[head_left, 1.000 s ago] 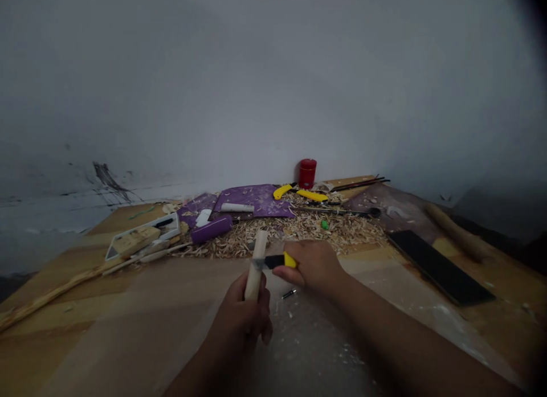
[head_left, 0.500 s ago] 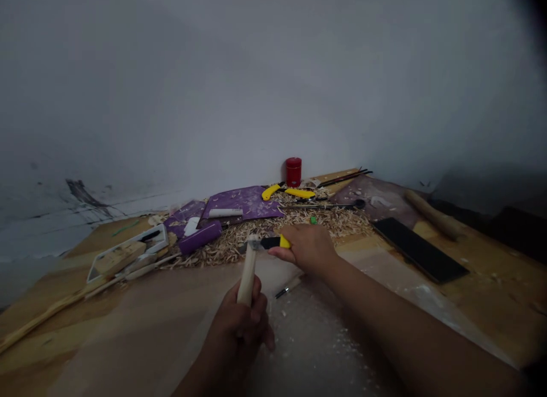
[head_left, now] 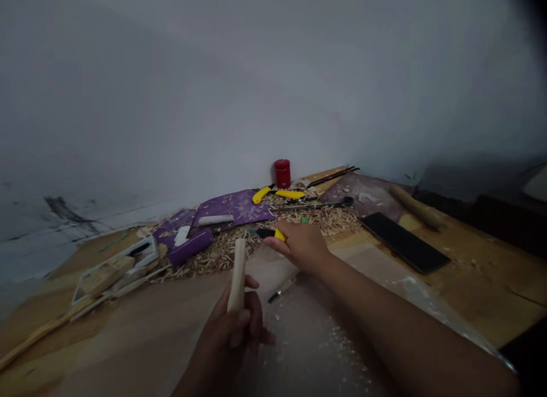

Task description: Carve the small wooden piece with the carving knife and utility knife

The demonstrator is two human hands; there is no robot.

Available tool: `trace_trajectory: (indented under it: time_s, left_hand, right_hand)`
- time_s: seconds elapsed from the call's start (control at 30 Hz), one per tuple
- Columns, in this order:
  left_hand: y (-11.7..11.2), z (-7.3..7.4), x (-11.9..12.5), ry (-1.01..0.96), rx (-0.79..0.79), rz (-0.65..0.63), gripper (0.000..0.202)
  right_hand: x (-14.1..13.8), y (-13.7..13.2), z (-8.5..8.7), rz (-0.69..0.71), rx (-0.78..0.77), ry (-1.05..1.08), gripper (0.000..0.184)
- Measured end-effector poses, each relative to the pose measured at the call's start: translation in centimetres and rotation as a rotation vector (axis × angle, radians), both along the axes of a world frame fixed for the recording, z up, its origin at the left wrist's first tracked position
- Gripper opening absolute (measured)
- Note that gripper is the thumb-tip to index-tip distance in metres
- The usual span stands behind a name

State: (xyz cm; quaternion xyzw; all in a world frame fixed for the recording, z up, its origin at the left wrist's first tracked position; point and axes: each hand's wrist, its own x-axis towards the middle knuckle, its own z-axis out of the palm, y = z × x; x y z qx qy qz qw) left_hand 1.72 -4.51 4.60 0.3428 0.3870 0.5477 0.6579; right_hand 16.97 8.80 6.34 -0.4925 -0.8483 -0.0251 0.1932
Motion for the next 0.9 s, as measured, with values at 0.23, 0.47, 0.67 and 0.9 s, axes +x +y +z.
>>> trace_trajectory:
  time_s: [0.23,0.47,0.67,0.9]
  left_hand:
    - [0.9,0.3,-0.2,0.088,-0.028,0.172,0.056]
    - [0.7,1.0,-0.4,0.130,0.001,0.189,0.080]
    - [0.6,0.5,-0.7,0.073,-0.039,0.225,0.070]
    - [0.3,0.4,-0.5,0.045,-0.055,0.079,0.070]
  right_hand:
    - [-0.9,-1.5,-0.3,0.184,-0.009,0.016,0.051]
    - [-1.4,-2.2,-0.4,0.249,-0.021,-0.044,0.050]
    - [-2.2,-3.4,-0.5,0.359,-0.035,-0.090,0.051]
    - [-1.2,-2.0,0.4,0.229,-0.015,-0.155,0.058]
